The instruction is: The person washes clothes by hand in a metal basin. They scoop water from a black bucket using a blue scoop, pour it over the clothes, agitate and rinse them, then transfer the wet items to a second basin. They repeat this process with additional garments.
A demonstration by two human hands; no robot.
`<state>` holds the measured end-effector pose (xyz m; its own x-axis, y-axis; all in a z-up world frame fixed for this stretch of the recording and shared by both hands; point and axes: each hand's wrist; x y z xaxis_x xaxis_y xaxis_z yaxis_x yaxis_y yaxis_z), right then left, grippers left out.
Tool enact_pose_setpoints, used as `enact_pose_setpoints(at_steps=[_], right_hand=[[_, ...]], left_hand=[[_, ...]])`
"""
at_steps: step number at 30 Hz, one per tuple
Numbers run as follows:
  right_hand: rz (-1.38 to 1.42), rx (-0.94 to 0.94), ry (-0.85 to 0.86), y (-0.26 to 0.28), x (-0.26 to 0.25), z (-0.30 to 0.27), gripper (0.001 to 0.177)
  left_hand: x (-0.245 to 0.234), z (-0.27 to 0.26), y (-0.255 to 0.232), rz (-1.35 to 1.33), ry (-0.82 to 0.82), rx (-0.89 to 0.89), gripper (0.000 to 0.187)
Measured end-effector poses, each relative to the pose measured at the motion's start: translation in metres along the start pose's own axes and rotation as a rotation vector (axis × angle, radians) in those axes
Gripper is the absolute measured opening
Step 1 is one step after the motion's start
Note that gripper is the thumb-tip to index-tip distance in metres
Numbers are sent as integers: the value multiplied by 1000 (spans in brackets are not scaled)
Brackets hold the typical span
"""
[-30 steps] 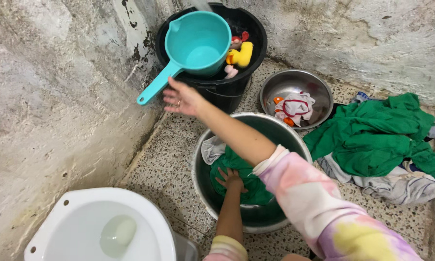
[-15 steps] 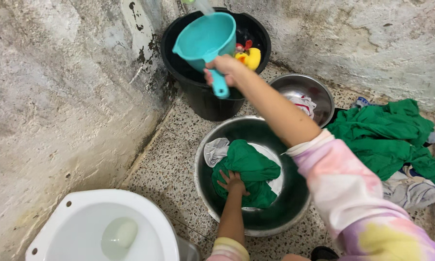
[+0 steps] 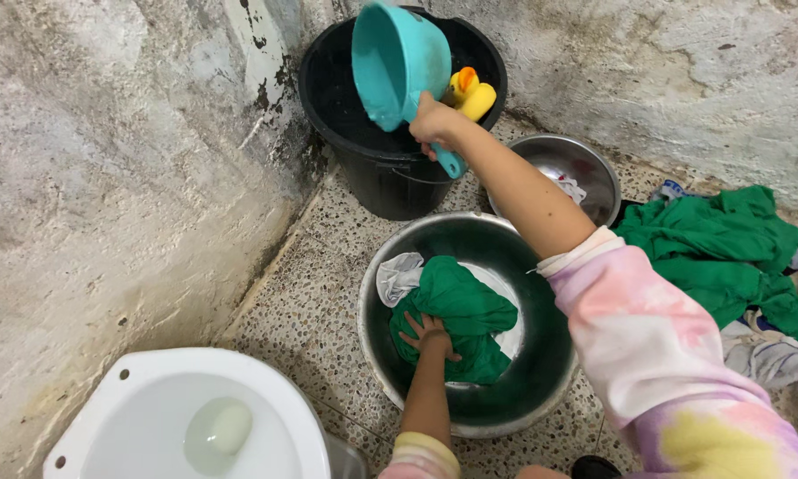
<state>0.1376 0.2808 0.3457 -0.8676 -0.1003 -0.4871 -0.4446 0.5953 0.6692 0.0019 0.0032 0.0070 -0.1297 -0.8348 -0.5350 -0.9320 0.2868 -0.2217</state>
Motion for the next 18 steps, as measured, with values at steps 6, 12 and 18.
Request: enact_pose_setpoints(at_steps=[6,12,18], right_hand=[[-184,-2,-28,-4,2,13,46],[-72,28,101,-6,9,40,29],[109,131,332,-12,-1,58,9]], left_hand=[[1,-2,0,-19,-14,4,156],[-3,-3,-3,-3,32,-16,157],[-5,-1,-3,15,67,-14,158]])
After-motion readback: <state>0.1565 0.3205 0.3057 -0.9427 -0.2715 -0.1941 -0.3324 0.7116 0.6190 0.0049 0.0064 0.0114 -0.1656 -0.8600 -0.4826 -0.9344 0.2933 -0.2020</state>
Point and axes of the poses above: each hand's wrist, its own z-axis towards the middle knuckle, its own x-axis out of the palm, y = z × x, and after that the axes turned 15 degrees about x, right-handed
